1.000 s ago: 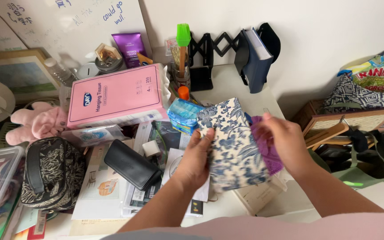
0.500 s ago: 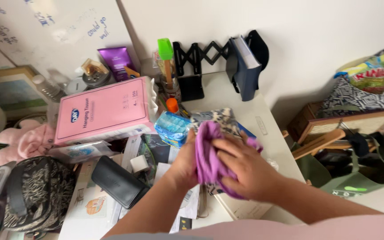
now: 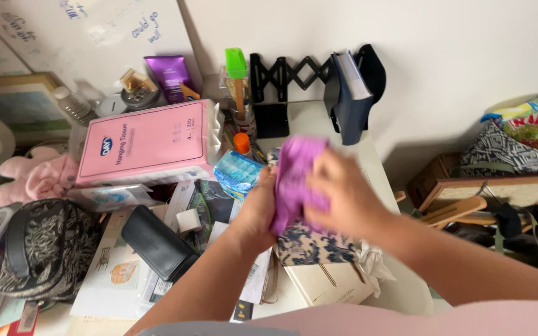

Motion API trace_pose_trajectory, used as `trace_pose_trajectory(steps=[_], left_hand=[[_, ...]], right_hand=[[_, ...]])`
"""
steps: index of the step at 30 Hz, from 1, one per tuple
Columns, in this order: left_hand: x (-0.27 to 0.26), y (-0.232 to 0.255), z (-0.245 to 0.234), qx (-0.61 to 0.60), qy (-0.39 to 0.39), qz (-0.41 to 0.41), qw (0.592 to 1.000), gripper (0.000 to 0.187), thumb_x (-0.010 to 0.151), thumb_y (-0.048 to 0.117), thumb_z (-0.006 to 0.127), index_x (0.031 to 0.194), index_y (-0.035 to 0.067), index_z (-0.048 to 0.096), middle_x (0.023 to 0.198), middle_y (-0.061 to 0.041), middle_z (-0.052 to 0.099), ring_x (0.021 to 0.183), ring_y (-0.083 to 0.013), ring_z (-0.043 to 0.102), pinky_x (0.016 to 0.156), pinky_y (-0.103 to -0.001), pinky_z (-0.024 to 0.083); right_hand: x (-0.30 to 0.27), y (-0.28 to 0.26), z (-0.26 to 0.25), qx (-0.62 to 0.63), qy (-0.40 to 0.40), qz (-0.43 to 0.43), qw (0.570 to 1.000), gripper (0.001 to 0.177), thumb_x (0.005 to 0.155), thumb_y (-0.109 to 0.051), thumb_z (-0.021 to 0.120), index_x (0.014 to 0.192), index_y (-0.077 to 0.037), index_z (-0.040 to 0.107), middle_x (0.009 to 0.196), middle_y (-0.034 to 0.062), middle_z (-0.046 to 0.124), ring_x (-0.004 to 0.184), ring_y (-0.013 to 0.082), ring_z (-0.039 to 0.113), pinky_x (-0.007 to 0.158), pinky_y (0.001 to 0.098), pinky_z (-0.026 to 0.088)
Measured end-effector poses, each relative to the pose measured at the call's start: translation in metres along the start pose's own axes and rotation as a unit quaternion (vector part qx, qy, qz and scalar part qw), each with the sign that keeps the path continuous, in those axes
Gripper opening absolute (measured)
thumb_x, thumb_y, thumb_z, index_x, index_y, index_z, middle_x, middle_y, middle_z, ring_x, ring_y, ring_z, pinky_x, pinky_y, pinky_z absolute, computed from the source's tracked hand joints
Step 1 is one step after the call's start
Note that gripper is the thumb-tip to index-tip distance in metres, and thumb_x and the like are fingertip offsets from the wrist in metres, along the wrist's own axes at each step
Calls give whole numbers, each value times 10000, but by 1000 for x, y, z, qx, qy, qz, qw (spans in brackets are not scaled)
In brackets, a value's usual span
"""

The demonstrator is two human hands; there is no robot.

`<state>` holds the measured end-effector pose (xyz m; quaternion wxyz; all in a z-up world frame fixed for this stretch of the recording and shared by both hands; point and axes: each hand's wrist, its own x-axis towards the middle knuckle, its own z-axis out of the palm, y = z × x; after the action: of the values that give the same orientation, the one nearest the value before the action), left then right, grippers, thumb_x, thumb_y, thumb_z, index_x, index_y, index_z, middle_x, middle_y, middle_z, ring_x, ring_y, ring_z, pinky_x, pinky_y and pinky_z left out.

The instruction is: The person wipes several books, a notebook, and a small card with a purple cloth by hand. They then rearrange various items on a cluttered desk, including stacking books, moving a tissue box, and shifting several cards and small containers.

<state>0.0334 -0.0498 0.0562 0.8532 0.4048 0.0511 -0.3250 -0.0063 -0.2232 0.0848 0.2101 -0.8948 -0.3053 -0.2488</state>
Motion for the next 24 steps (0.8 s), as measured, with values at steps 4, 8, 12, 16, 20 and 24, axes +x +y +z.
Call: trace_pose_trajectory(steps=[4,8,12,16,20,24], left_hand=[[24,-1,-1,13,39,91,995,356,1079,359,359,1301,132,520,1126,-121,679,1026,-269,677,899,-431,583],[18,22,-14,60,107,173,977,291,1065,339,418,1220,104,493,1074,-113,656,908,-244,690,760,-410,608],[15,22,-13,131,165,141,967,368,1026,387,434,1224,103,557,1115,-154,682,882,-273,686,749,-436,589],[48,-27,11,455,209,195,844,584,1084,543,407,1286,11,535,1191,-307,649,1101,-446,627,985,-470,491],[75,-31,0,353,285,149,879,714,1045,623,375,1432,28,464,1386,-295,547,1286,-446,542,1101,-478,422],[105,-67,-24,697,227,261,628,660,1089,441,291,1704,207,347,1603,-318,392,1284,-593,428,1031,-523,435]], right_hand=[[30,3,-1,-25,83,-87,992,344,657,-216,779,935,-42,676,1199,169,593,1133,349,543,990,473,420],[-43,-29,-4,40,-35,-128,990,227,762,-280,828,813,-123,673,962,51,636,1026,256,599,952,494,442],[-38,-4,-8,330,102,325,881,333,912,-360,726,1019,-61,625,982,133,640,882,266,656,779,396,575],[28,7,-16,596,119,537,585,611,898,-522,610,1271,-39,650,1007,171,733,895,288,701,814,371,573],[12,-40,-8,659,116,445,595,628,860,-469,647,1359,-96,565,1154,88,709,1014,197,680,897,360,538],[11,-30,-13,608,65,460,644,605,869,-436,667,1335,-61,574,1194,105,706,1074,179,681,945,347,523]])
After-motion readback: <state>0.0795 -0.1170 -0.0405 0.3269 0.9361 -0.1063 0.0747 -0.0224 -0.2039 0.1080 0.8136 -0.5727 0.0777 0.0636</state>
